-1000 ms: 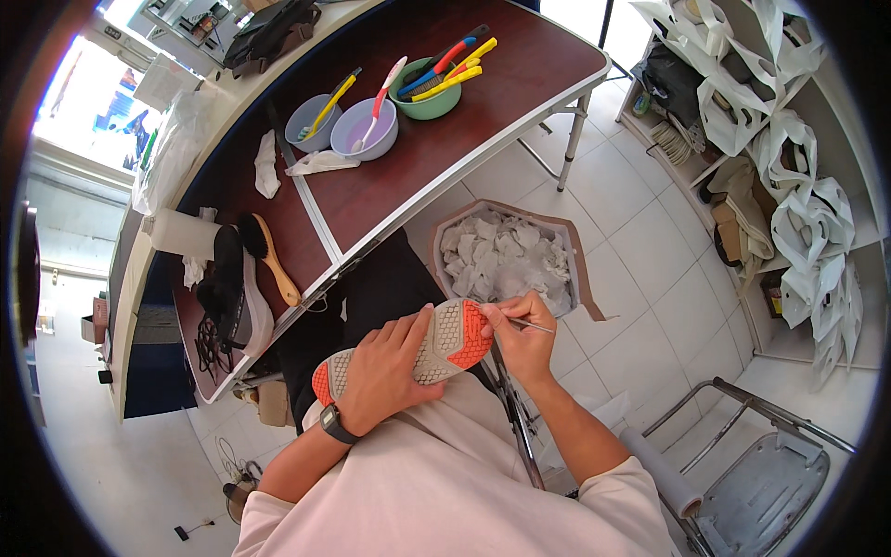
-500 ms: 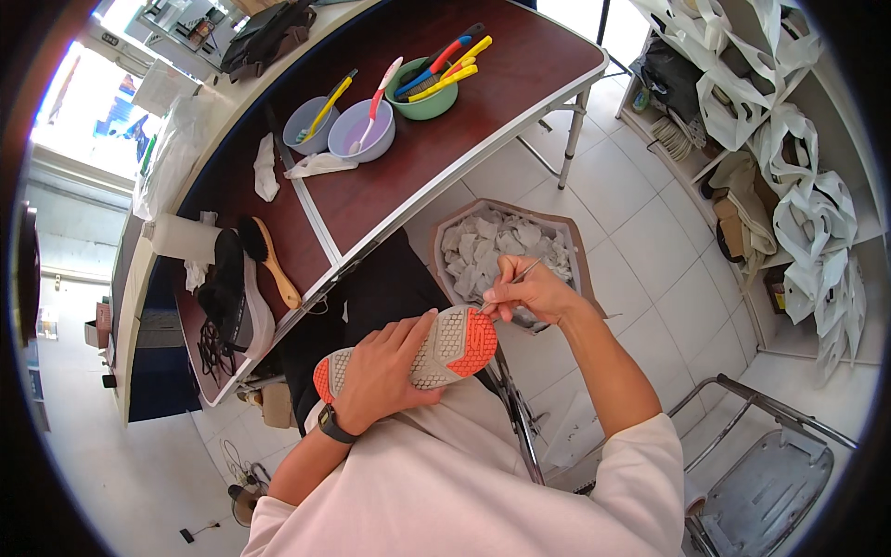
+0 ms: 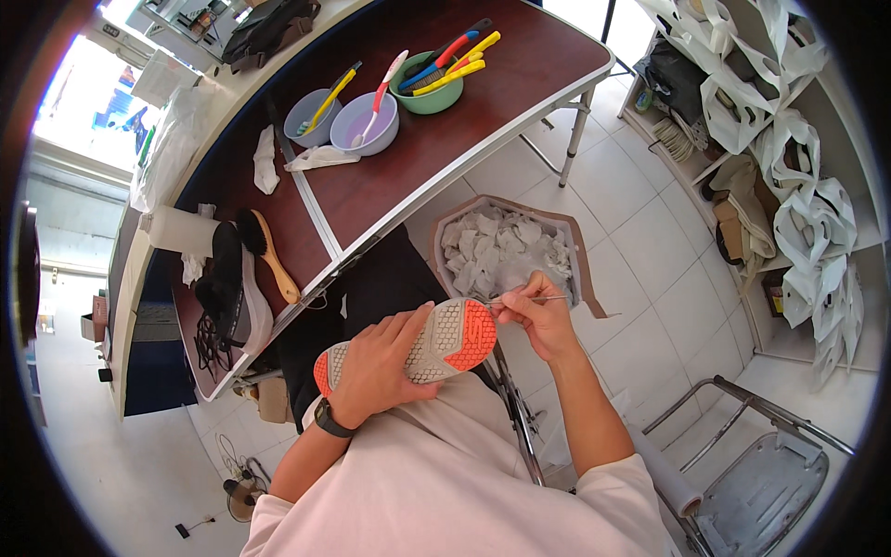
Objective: Cleaning and repairing the sole of a sneaker using a small picking tool.
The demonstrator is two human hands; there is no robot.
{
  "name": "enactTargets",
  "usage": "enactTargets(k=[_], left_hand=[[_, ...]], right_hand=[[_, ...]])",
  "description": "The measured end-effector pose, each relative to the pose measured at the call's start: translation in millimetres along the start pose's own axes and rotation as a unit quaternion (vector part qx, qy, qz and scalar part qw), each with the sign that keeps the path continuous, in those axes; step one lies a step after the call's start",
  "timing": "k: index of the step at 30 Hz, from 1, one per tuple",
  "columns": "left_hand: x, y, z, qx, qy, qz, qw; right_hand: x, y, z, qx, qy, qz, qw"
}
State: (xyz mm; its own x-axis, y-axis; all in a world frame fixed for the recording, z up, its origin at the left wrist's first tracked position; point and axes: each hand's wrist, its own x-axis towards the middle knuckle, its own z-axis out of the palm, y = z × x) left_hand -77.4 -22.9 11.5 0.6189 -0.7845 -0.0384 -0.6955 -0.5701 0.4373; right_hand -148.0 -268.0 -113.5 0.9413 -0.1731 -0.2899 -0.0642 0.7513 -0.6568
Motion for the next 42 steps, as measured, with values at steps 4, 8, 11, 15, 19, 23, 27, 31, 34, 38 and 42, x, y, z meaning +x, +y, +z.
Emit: enactTargets(k=[4,8,11,15,19,23,27,31,34,38,42], left_hand=[[-1,1,3,0.011,0.005,-0.005,1.0],[-1,2,4,0.009,0.01,0.0,1.0],[-1,3,4,0.009,0.003,-0.006,1.0],[-2,2,4,0.011,0.009,-0.005,1.0],[1,3,3,0.006,0.003,-0.01,1.0],[0,3,4,0.01,0.007,-0.008,1.0],[0,1,4,0.009,0.01,-0.005,1.0],[0,2,3,0.01,0.007,-0.007,1.0],[0,2,5,0.01,0.012,-0.002,1.0],[1,2,4,0.012,0.008,-0.001,1.0],[1,4,4,0.017,0.003,-0.003,1.0]], right_hand=[[-10,-9,13,-0.114,0.014,-0.059,0.992],[-16,-5,18,-0.225,-0.007,-0.15,0.963],[-19,0,21,-0.288,-0.005,-0.217,0.933],[-20,-1,20,-0.41,0.02,-0.364,0.836],[-25,-9,28,-0.409,0.006,-0.36,0.839],[-25,-1,27,-0.413,-0.003,-0.322,0.852],[-22,-4,25,-0.415,0.047,-0.338,0.843],[-25,-6,35,-0.389,0.019,-0.3,0.87],[-25,-4,37,-0.406,0.001,-0.305,0.861],[-25,-3,41,-0.44,0.013,-0.303,0.845],[-26,-3,45,-0.467,0.02,-0.325,0.822]])
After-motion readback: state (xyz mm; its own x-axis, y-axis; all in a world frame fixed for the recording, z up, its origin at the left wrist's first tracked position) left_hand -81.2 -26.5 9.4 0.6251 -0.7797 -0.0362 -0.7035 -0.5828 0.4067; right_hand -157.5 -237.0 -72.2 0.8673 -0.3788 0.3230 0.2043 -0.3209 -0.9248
